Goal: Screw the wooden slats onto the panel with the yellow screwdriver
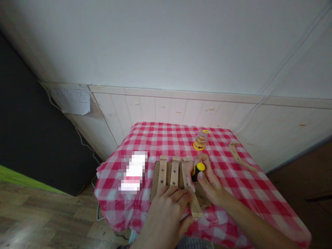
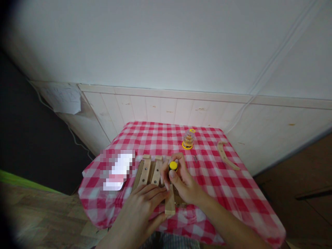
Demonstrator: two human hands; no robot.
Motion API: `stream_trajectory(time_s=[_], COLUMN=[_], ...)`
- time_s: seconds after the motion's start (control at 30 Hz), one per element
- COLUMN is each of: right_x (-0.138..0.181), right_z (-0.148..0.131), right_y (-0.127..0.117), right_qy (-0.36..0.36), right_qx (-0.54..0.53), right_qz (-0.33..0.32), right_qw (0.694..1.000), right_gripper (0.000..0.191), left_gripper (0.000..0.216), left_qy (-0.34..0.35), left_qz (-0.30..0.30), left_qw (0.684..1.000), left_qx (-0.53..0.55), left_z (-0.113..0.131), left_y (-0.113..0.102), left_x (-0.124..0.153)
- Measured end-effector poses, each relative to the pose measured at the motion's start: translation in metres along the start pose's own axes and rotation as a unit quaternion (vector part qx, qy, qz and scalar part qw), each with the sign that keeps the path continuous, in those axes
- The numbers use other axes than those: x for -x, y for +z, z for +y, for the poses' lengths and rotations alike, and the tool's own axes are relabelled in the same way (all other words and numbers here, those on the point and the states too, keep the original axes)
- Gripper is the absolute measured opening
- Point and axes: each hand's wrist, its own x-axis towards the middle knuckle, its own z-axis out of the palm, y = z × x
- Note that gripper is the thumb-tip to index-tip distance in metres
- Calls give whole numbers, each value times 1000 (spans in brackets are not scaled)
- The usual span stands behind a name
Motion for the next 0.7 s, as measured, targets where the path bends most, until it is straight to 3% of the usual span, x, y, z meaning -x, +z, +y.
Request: stream_trajectory(time_s=[0.1, 0.2, 0.43, 0.7], right_x=[2, 3, 4, 7], right_z=[7, 13, 14, 12], right_y=[3, 6, 2, -1], right_qy=[-16, -10, 9, -53], right_qx=[-26, -48, -25, 45], right_qz=[65, 88, 73, 37], right_qw=[997, 995, 997, 997], right_gripper=[27, 38, 38, 21], left_gripper=[43, 41, 44, 42], left_qy=[4, 7, -2, -7], left_qz=[6, 8, -7, -9], left_qw=[1000, 1000, 1000, 1000], left_qx=[1, 0, -9, -10], left_z=[0, -1, 0, -1], left_y=[1, 2, 0, -1], left_x=[0, 0, -1, -2])
